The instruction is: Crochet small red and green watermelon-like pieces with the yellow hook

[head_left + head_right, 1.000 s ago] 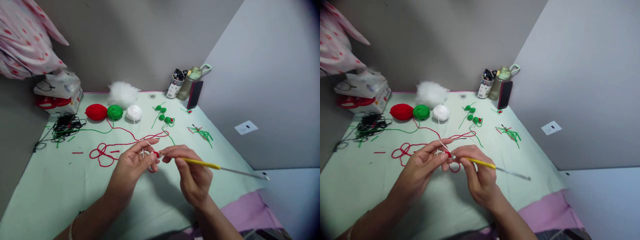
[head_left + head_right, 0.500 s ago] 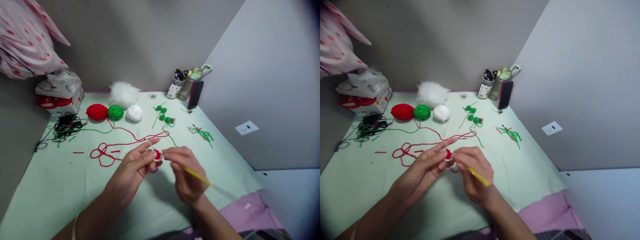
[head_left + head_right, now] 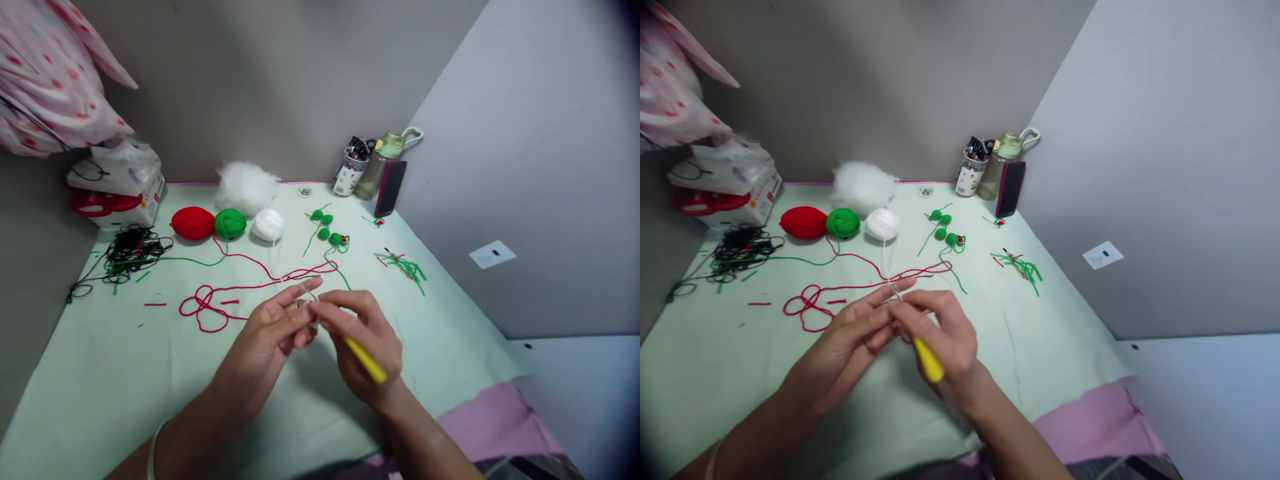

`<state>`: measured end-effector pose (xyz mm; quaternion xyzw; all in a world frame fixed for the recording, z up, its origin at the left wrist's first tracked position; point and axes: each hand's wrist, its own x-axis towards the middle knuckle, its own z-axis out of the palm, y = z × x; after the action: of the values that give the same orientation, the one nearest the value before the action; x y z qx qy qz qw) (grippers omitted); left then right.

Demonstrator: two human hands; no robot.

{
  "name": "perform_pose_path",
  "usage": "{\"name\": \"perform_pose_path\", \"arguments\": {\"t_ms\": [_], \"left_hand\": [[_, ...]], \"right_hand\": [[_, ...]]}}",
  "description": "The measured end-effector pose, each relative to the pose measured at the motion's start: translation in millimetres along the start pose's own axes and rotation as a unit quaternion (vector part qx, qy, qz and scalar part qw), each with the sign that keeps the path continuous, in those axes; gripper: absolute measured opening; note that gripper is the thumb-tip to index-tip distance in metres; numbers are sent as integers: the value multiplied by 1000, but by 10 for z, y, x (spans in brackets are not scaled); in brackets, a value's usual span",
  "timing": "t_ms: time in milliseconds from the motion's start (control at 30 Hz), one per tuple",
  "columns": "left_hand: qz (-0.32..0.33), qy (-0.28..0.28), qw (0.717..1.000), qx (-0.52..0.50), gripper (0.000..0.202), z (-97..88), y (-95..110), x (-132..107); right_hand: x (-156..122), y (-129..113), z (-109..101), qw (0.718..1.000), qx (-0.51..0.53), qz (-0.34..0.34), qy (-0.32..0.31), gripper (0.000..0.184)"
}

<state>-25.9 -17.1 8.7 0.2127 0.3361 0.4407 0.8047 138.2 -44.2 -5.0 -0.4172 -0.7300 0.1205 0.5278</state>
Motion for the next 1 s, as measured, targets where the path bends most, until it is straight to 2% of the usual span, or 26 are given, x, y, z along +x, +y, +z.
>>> {"name": "perform_pose_path", "arguments": {"t_ms": [100, 167, 300, 400, 467, 600, 700, 833, 933, 1000], "left_hand": [[-11, 10, 1000, -18, 34, -22, 21, 19], [11, 3, 1000, 14, 33, -35, 8, 24], [64, -4, 994, 92, 31, -48, -31, 8], [80, -1, 991, 108, 30, -44, -13, -7], [76, -7, 991, 111, 28, -41, 14, -10], [38, -22, 992, 118, 25, -48, 59, -8], [24, -30, 994, 106, 24, -44, 81, -10], [30, -20, 995, 91, 27, -20, 105, -23], [44, -10, 993, 108, 28, -20, 105, -34], [60, -10, 991, 123, 29, -28, 88, -38]], "right_hand": [[67, 20, 2, 981, 153, 99, 66, 25], [115, 32, 25, 960, 230, 142, 74, 20], [138, 49, 54, 953, 250, 169, 23, 16], [123, 63, 31, 950, 255, 182, 21, 15], [131, 70, 12, 938, 282, 198, 29, 13], [199, 69, -9, 898, 357, 251, 47, 17], [233, 66, -27, 887, 375, 268, 35, 22], [193, 53, -70, 910, 342, 233, 21, 22], [146, 14, -104, 945, 268, 185, 14, 21], [133, -16, -117, 975, 187, 120, 0, 22]]}}
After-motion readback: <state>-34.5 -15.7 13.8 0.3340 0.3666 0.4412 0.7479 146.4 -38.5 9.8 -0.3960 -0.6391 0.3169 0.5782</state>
